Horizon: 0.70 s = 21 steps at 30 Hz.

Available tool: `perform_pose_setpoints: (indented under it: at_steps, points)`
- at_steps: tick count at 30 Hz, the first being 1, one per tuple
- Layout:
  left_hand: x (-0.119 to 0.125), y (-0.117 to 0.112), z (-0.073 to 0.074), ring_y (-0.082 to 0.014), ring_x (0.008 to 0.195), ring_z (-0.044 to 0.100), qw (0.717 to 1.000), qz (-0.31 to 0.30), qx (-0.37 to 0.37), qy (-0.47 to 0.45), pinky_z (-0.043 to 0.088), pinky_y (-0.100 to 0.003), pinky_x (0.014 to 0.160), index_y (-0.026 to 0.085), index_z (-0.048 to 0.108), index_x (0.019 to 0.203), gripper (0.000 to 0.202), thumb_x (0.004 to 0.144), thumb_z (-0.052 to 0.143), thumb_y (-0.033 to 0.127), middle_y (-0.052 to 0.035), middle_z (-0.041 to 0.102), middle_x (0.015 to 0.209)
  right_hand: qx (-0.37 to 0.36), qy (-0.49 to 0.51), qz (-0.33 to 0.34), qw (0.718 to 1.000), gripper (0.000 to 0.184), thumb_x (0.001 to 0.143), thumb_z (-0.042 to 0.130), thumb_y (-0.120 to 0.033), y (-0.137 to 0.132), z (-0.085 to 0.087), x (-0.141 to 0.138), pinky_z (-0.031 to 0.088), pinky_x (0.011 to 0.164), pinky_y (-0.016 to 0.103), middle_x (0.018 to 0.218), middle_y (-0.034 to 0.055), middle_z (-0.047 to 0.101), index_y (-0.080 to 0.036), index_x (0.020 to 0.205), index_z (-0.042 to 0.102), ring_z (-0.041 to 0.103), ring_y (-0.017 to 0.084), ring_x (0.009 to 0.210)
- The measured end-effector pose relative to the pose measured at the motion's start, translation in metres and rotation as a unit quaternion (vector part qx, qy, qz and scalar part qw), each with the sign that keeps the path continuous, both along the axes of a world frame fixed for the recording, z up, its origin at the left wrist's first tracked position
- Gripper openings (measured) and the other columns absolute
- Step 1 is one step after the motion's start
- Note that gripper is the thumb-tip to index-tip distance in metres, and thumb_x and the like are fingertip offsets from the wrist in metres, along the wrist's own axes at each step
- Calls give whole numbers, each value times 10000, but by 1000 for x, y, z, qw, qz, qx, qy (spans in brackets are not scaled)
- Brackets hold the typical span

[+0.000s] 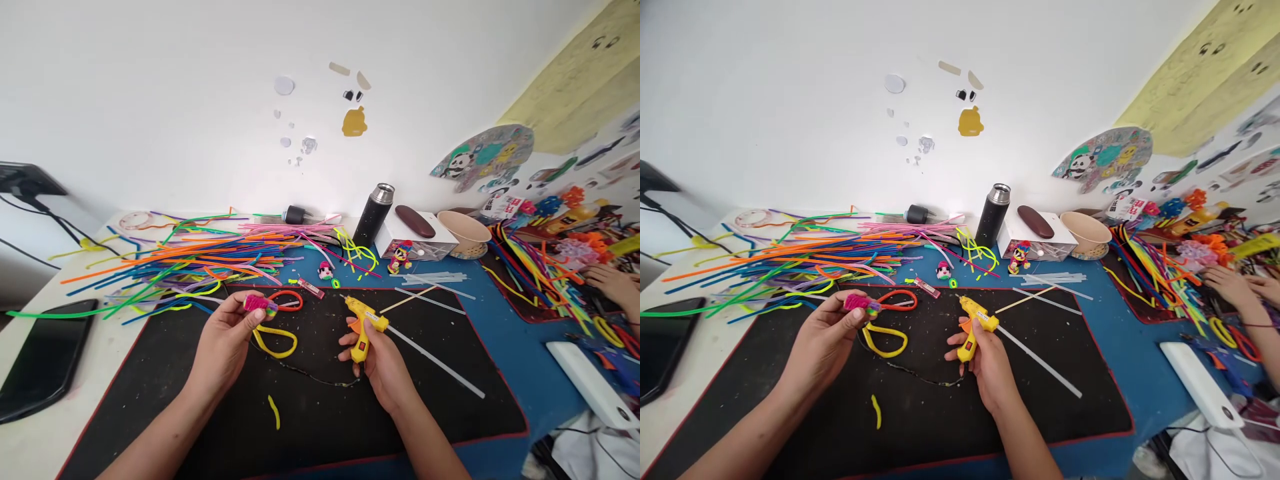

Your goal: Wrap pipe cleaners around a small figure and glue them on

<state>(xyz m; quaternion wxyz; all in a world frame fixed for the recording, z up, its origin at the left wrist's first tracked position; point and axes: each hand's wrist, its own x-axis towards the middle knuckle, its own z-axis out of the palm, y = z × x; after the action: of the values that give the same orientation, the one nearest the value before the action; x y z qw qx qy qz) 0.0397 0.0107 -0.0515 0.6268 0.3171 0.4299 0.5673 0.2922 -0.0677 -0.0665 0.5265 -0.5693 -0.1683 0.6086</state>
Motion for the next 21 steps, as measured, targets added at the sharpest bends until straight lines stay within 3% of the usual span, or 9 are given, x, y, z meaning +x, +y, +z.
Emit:
perform_pose_setpoints:
  at_steps: [3,8,13,17,21]
  points:
    - [1,-2,-2,-171,819,711,1000,-3,5,5,549,-244,772,175,782,943,368,671,973,332,-38,767,882,-21,-44,37,998,607,854,729,-689,-1,2,6,429,398,203,863,112,788,-165,1159,691,766,225,610]
    - [2,-6,-6,-191,807,716,1000,-14,1,2,555,-274,768,181,779,936,373,660,973,339,-46,773,871,-51,-140,83,985,541,885,671,-691,-5,-2,23,413,336,200,711,95,757,-151,921,688,718,200,489]
    - [4,-9,-7,-195,823,723,999,-42,5,-7,554,-271,782,190,778,952,362,683,965,343,-54,791,869,-85,-271,154,946,543,885,620,-709,-12,-9,36,315,297,175,557,24,681,-182,757,616,652,166,389]
    - [4,-12,-6,-182,809,714,999,-45,8,-15,550,-258,774,193,786,940,331,698,959,338,-46,785,850,-81,-342,183,918,557,925,555,-709,-20,-6,40,301,351,183,419,-39,570,-200,700,589,503,110,313]
    - [5,-13,-7,-182,806,720,999,-52,5,-15,551,-253,765,199,789,940,320,701,958,330,-40,784,851,-43,-319,166,932,561,922,557,-719,-26,1,28,296,393,211,372,-80,466,-207,697,582,381,91,301]
